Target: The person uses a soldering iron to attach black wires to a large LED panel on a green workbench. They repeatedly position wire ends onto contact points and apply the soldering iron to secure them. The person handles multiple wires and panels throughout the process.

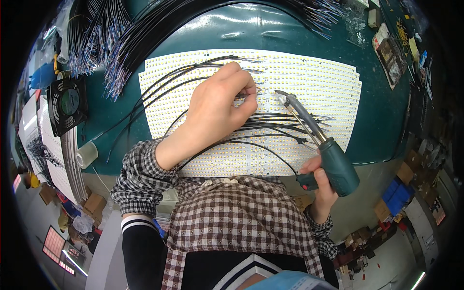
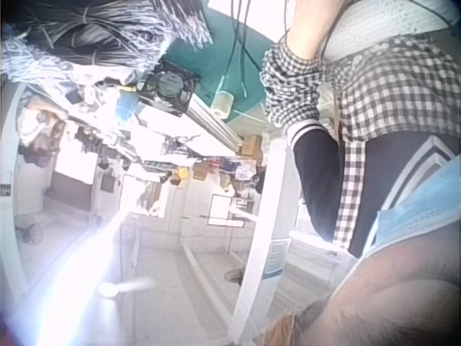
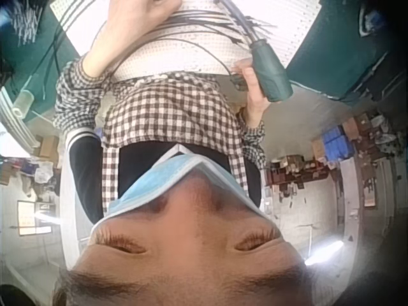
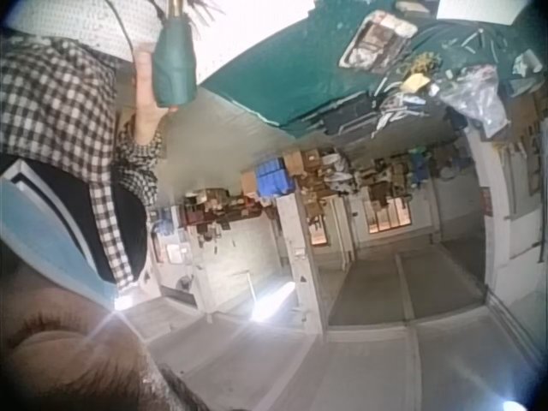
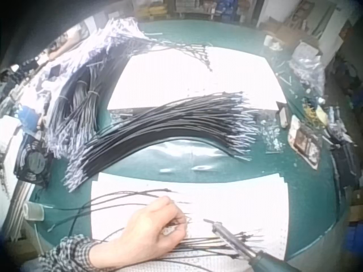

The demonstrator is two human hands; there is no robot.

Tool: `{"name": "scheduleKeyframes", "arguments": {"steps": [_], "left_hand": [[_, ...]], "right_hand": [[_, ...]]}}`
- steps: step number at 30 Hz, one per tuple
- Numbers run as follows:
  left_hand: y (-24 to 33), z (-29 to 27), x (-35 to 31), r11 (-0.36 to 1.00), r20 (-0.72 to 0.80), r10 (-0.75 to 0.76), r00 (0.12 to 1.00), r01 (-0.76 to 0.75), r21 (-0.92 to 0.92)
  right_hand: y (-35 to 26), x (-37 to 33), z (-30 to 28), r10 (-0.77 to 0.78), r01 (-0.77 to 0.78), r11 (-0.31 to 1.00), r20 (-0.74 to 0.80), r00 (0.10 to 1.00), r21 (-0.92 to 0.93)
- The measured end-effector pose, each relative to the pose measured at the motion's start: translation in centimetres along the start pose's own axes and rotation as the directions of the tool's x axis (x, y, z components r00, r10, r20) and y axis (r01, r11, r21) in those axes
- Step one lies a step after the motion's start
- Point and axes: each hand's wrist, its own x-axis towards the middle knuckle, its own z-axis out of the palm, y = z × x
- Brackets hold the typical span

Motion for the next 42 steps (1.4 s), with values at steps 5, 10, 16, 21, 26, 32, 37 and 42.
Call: {"name": "scheduleKeyframes", "arguments": {"steps": [5, 10, 16, 21, 26, 32, 37, 42], "left_hand": [[0.9, 0.0, -1.2, 0.942, -0.046, 0.202, 0.978, -0.181, 0.284], [1.7, 0.8, -3.6, 0.947, 0.148, 0.195, 0.970, -0.225, 0.229], [2.1, 1.7, -4.8, 0.940, 0.171, 0.208, 0.963, -0.245, 0.238], [2.4, 1.5, -4.4, 0.940, 0.076, 0.226, 0.971, -0.238, 0.244], [4.3, -0.8, -6.2, 0.819, 0.113, 0.061, 0.992, -0.114, 0.562], [3.3, -2.4, -5.3, 0.837, 0.078, 0.147, 0.986, -0.166, 0.522], [3.2, 2.7, 0.2, 0.879, 0.251, 0.333, 0.909, -0.396, 0.267], [2.6, 3.1, -0.2, 0.879, 0.199, 0.327, 0.924, -0.374, 0.294]], "right_hand": [[0.8, -0.3, -1.3, -0.125, 0.124, 0.988, -0.006, 0.992, -0.096], [0.3, 0.0, -1.8, -0.206, 0.200, 0.978, -0.116, 0.972, -0.059], [0.5, -0.5, -2.8, -0.236, 0.248, 0.968, -0.189, 0.953, 0.045], [0.7, -0.5, -2.8, -0.256, 0.279, 0.957, -0.227, 0.940, 0.074], [0.9, -0.5, -3.4, -0.311, 0.320, 0.947, -0.157, 0.937, 0.039], [1.9, -0.3, -4.4, -0.376, 0.376, 0.927, -0.078, 0.923, -0.016], [1.6, 0.1, -4.0, -0.377, 0.386, 0.920, -0.116, 0.919, 0.069], [1.7, -0.3, -4.0, -0.363, 0.372, 0.926, -0.134, 0.922, 0.055]]}}
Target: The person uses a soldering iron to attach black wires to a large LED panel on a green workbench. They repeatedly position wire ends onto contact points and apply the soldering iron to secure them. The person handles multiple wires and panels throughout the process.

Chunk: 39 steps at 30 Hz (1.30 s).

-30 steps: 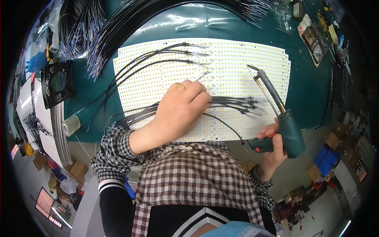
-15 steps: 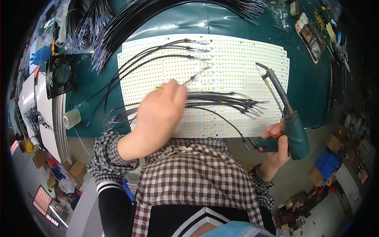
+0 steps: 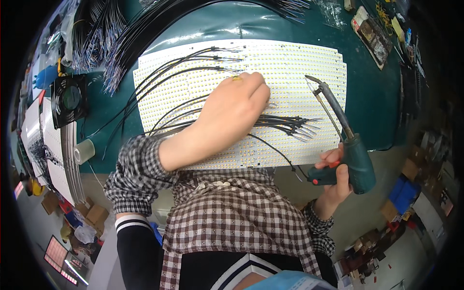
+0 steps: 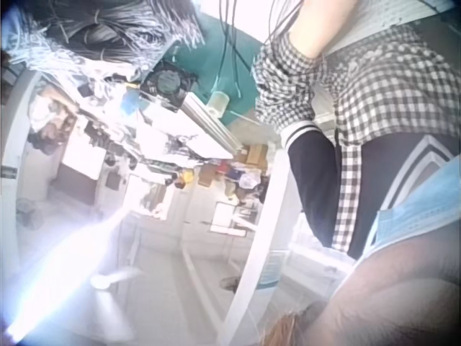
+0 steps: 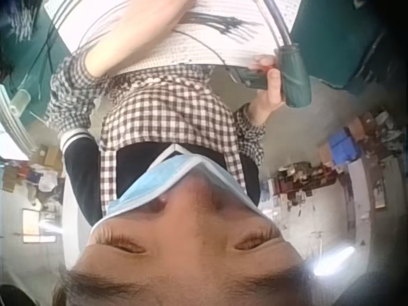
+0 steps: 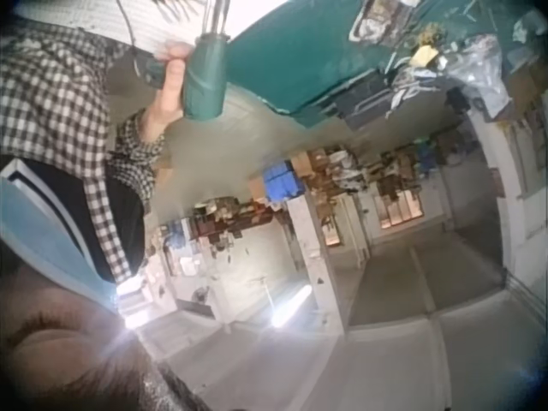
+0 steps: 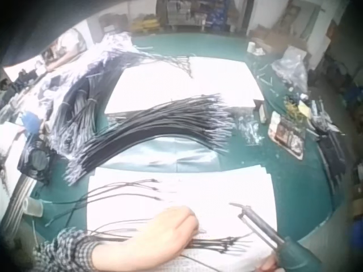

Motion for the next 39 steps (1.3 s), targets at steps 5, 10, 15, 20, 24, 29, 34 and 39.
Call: {"name": "scheduleKeyframes", "arguments": {"steps": [5, 10, 15, 20, 24, 29, 34, 39], "left_hand": [[1.4, -1.7, -2.3, 0.954, -0.114, -0.274, 0.955, 0.255, -0.158], [-0.2, -0.8, -2.8, 0.937, -0.133, -0.346, 0.929, 0.334, -0.104], [-0.6, -1.1, -2.6, 0.932, -0.110, -0.344, 0.933, 0.325, -0.158], [-1.8, -0.8, -2.2, 0.922, -0.153, -0.327, 0.933, 0.279, -0.269], [-2.0, -0.8, -2.1, 0.890, -0.143, -0.367, 0.919, 0.301, -0.343], [-1.9, -0.8, -2.2, 0.878, -0.133, -0.374, 0.918, 0.305, -0.368], [-2.2, -0.3, -2.5, 0.920, -0.176, -0.310, 0.934, 0.248, -0.303], [-2.0, -0.5, -2.5, 0.933, -0.177, -0.294, 0.939, 0.241, -0.268]], "right_hand": [[1.0, -0.3, -1.1, -0.002, 0.005, 1.000, 0.116, 0.993, -0.023], [0.4, -0.4, 0.3, 0.072, -0.063, 0.995, 0.119, 0.990, -0.081], [-0.2, -0.9, 1.5, 0.140, -0.125, 0.980, 0.091, 0.986, -0.156], [-0.1, -1.2, 1.9, 0.187, -0.167, 0.973, 0.116, 0.976, -0.159], [-0.4, -1.2, 2.1, 0.246, -0.237, 0.969, 0.144, 0.959, -0.073], [-0.4, -1.2, 2.6, 0.237, -0.224, 0.970, 0.166, 0.957, -0.093], [-0.5, -0.9, 3.0, 0.249, -0.226, 0.965, 0.187, 0.950, -0.133], [-0.6, -1.2, 3.2, 0.317, -0.299, 0.946, 0.166, 0.934, -0.125]]}}
